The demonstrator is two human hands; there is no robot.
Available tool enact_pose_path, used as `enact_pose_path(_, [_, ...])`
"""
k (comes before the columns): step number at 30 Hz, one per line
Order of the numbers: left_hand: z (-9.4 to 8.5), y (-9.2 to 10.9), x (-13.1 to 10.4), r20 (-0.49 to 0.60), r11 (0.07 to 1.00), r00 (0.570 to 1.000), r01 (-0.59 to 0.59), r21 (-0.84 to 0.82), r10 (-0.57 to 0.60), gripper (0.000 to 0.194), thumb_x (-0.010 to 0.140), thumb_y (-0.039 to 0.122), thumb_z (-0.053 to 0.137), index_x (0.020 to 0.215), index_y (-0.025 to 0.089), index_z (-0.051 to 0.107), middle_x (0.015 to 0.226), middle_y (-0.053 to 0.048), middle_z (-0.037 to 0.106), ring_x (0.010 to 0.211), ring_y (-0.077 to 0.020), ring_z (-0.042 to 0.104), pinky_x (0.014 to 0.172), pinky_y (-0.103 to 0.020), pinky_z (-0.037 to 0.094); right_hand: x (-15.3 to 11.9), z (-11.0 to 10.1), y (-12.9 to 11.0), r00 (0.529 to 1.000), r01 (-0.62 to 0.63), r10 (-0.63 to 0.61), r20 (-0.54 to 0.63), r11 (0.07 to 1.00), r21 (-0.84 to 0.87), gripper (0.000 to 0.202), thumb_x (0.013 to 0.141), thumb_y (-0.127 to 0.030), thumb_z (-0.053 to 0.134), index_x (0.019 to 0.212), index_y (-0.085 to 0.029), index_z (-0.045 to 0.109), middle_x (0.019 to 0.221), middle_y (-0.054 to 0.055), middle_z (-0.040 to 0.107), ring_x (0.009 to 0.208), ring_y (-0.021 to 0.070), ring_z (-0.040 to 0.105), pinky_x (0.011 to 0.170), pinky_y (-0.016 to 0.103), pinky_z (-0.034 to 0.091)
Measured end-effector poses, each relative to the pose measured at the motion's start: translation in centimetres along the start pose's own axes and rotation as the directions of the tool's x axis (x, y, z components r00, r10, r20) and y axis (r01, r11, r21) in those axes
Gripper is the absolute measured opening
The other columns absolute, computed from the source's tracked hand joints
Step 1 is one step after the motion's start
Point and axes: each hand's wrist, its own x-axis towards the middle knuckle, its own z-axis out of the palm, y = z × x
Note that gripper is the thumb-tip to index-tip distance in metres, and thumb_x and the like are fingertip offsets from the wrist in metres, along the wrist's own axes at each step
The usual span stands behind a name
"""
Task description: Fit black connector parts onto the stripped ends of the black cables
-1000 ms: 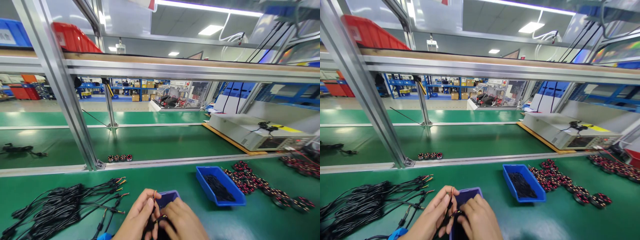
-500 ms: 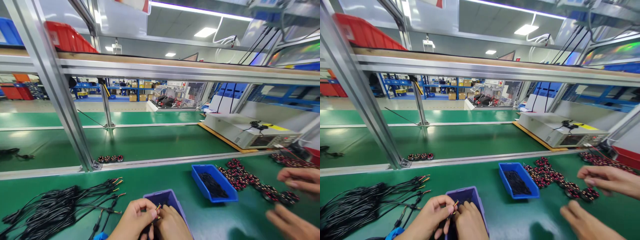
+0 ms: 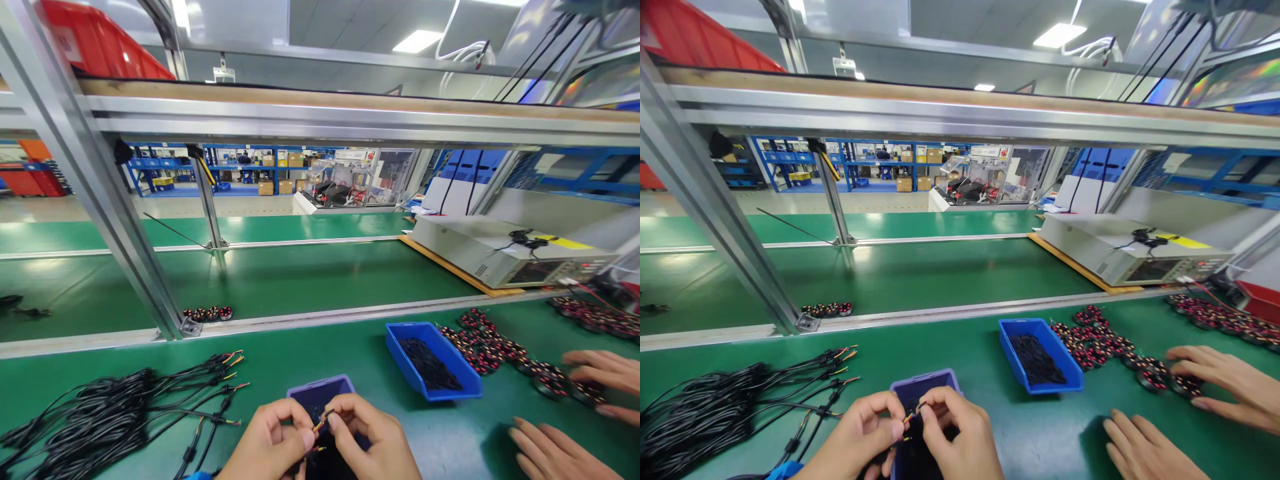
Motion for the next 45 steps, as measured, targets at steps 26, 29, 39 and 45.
enact_pose_path(26, [-0.3, -0.8, 0.1, -0.007, 0.999, 0.999, -0.031, -0.008, 0.031, 0.051, 0.068, 0.063, 0.079, 0.077, 0.017, 0.058, 0.052, 0.006, 0.057, 0.044, -0.0075, 0.056, 0.037, -0.012, 0.027, -0.6, 2.1, -1.1, 0.955, -0.099, 0.171, -0.243, 0.955, 0.281, 0.040, 0.078, -0.060, 0.075, 0.073, -0.020, 0.073, 0.065, 0.003, 0.070, 0.057, 0.0173, 0.068, 0.050, 0.019, 0.055])
enact_pose_path(29, [-0.3, -0.9, 0.1, -0.015, 0.999, 0.999, -0.046, -0.011, 0.045, 0.051, 0.069, 0.063, 0.079, 0.077, 0.018, 0.057, 0.052, 0.006, 0.057, 0.045, -0.0081, 0.057, 0.037, -0.013, 0.027, -0.6, 2.2, -0.9, 0.958, -0.106, 0.169, -0.230, 0.959, 0.265, 0.041, 0.079, -0.061, 0.073, 0.073, -0.020, 0.072, 0.064, 0.003, 0.069, 0.056, 0.0173, 0.067, 0.048, 0.020, 0.054])
enact_pose_path(39, [-0.2, -0.2, 0.0, -0.059, 0.999, 0.998, -0.036, -0.013, 0.035, 0.053, 0.070, 0.066, 0.076, 0.074, 0.018, 0.055, 0.049, 0.005, 0.056, 0.042, -0.0074, 0.051, 0.037, -0.013, 0.026, 0.2, 0.4, -1.1, 0.987, -0.040, 0.063, -0.149, 0.987, 0.154, 0.028, 0.085, -0.050, 0.071, 0.078, -0.023, 0.077, 0.074, 0.004, 0.072, 0.065, 0.0179, 0.068, 0.053, 0.020, 0.055])
enact_pose_path(45, [-0.1, -0.1, -0.2, -0.023, 1.000, 1.000, 0.001, 0.015, -0.001, 0.053, 0.068, 0.067, 0.077, 0.075, 0.018, 0.057, 0.050, 0.006, 0.054, 0.042, -0.0073, 0.050, 0.037, -0.014, 0.025, -0.2, 1.3, -1.4, 0.951, 0.067, -0.029, -0.307, 0.991, 0.114, 0.031, 0.088, -0.051, 0.067, 0.079, -0.023, 0.077, 0.070, 0.004, 0.070, 0.062, 0.0181, 0.068, 0.058, 0.023, 0.057])
